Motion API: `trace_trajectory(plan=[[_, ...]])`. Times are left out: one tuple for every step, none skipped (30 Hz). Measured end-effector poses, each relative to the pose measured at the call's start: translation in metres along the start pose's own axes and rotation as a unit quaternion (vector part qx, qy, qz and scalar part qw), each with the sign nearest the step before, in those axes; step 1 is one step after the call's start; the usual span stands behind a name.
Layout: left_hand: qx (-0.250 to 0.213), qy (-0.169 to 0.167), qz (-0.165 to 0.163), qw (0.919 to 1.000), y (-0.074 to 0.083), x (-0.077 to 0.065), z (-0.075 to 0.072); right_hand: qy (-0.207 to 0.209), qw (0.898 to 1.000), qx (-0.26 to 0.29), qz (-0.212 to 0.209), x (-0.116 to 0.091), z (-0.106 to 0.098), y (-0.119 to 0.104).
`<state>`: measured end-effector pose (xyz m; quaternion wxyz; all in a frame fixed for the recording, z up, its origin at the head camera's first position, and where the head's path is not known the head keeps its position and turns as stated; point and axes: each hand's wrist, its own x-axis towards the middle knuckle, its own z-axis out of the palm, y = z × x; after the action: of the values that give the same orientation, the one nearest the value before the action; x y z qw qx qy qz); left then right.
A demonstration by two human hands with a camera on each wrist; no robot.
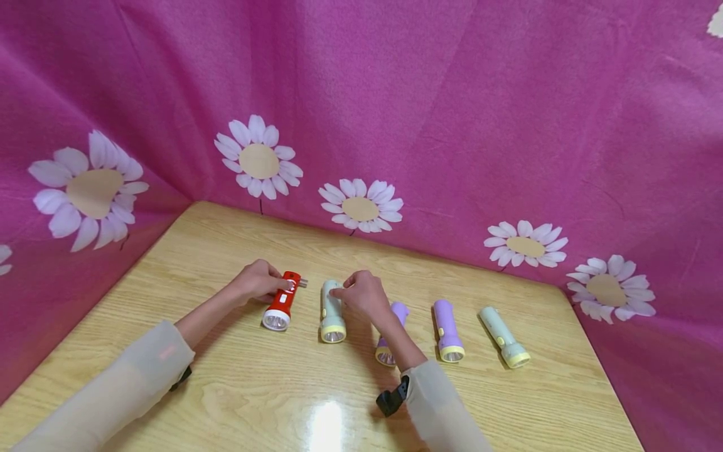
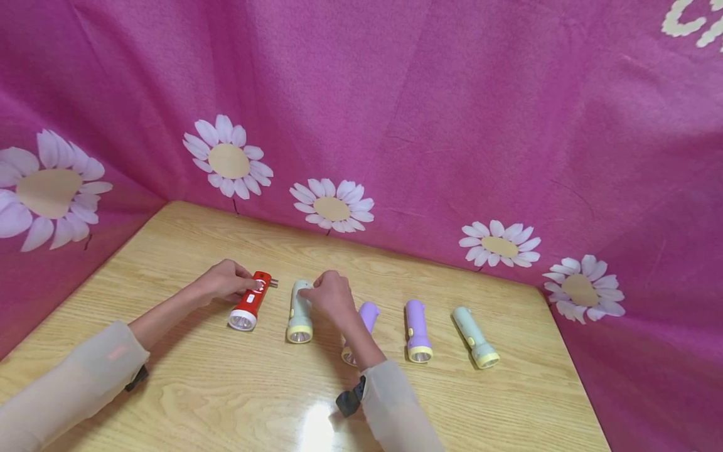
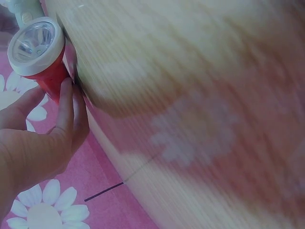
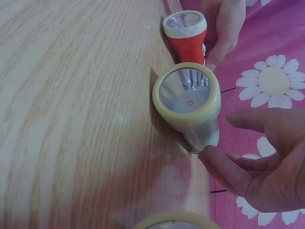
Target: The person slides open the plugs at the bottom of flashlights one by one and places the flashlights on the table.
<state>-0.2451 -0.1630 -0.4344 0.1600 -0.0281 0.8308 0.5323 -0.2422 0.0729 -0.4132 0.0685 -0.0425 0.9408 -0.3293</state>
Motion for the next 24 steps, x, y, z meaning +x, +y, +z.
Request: trace_trajectory(plan=[[0.001, 0.001, -0.002, 1.0, 0.0, 0.0, 0.0, -0.003, 1.0, 0.0, 0.001, 0.0, 0.001, 0.001], [0.001, 0.001, -0.003, 1.0, 0.0, 0.0, 0.0, -0.007, 1.0, 0.001, 0.001, 0.0, 0.002, 0.002], [0.002, 0.001, -0.003, 1.0, 0.0, 0.0, 0.0, -0.011, 1.0, 0.001, 0.001, 0.0, 0.003, 0.003], [0.004, 0.001, -0.004, 1.0, 0.0, 0.0, 0.0, -0.015, 1.0, 0.001, 0.0, 0.0, 0.004, 0.003], [0.004, 0.001, -0.004, 1.0, -0.001, 0.0, 0.0, -0.019, 1.0, 0.002, -0.001, 0.0, 0.006, 0.004], [0.004, 0.002, -0.005, 1.0, -0.001, 0.0, 0.0, -0.022, 1.0, 0.002, -0.004, 0.0, 0.007, 0.005], [0.004, 0.002, -0.005, 1.0, -0.001, 0.0, 0.0, -0.023, 1.0, 0.002, -0.006, 0.0, 0.008, 0.006], [0.004, 0.002, -0.005, 1.0, -0.001, 0.001, 0.0, -0.024, 1.0, 0.004, -0.007, 0.0, 0.008, 0.007], [0.003, 0.003, -0.005, 1.0, -0.001, 0.001, 0.0, -0.024, 1.0, 0.006, -0.009, 0.0, 0.009, 0.008], [0.002, 0.001, -0.004, 1.0, -0.001, 0.001, 0.0, -0.024, 1.0, 0.008, -0.01, 0.0, 0.009, 0.008], [0.0, 0.002, -0.004, 1.0, -0.001, 0.001, 0.0, -0.024, 1.0, 0.009, -0.011, 0.0, 0.009, 0.008], [0.0, 0.002, -0.004, 1.0, -0.001, 0.001, 0.0, -0.025, 1.0, 0.009, -0.011, 0.0, 0.01, 0.009], [0.0, 0.002, -0.004, 1.0, -0.001, 0.001, 0.0, -0.027, 1.0, 0.01, -0.009, 0.0, 0.01, 0.009], [-0.002, 0.002, -0.004, 1.0, -0.001, 0.001, 0.0, -0.031, 0.999, 0.01, -0.006, 0.0, 0.01, 0.009], [-0.001, 0.002, -0.004, 1.0, -0.001, 0.001, 0.0, -0.034, 0.999, 0.011, -0.004, 0.0, 0.01, 0.009], [-0.001, 0.002, -0.004, 1.0, -0.001, 0.001, 0.0, -0.038, 0.999, 0.014, 0.0, 0.0, 0.009, 0.01], [0.0, 0.003, -0.005, 1.0, -0.001, 0.001, 0.0, -0.042, 0.999, 0.017, 0.003, 0.0, 0.01, 0.01], [0.002, 0.002, -0.005, 1.0, -0.001, 0.001, 0.0, -0.046, 0.999, 0.022, 0.007, 0.001, 0.01, 0.01], [0.001, 0.001, -0.005, 1.0, -0.001, 0.001, 0.0, -0.049, 0.998, 0.026, 0.011, 0.001, 0.01, 0.01], [0.0, 0.0, -0.005, 1.0, -0.001, 0.001, 0.0, -0.052, 0.998, 0.033, 0.014, 0.001, 0.01, 0.011], [0.001, 0.001, -0.005, 1.0, -0.001, 0.001, 0.0, -0.055, 0.998, 0.041, 0.017, 0.001, 0.01, 0.011], [0.0, 0.0, -0.005, 1.0, -0.001, 0.001, 0.0, -0.057, 0.997, 0.049, 0.02, 0.001, 0.01, 0.011], [0.001, 0.0, -0.005, 1.0, 0.0, 0.001, 0.0, -0.06, 0.996, 0.055, 0.022, 0.001, 0.01, 0.011], [0.0, 0.0, -0.005, 1.0, 0.0, 0.001, 0.0, -0.062, 0.996, 0.06, 0.024, 0.001, 0.01, 0.011]])
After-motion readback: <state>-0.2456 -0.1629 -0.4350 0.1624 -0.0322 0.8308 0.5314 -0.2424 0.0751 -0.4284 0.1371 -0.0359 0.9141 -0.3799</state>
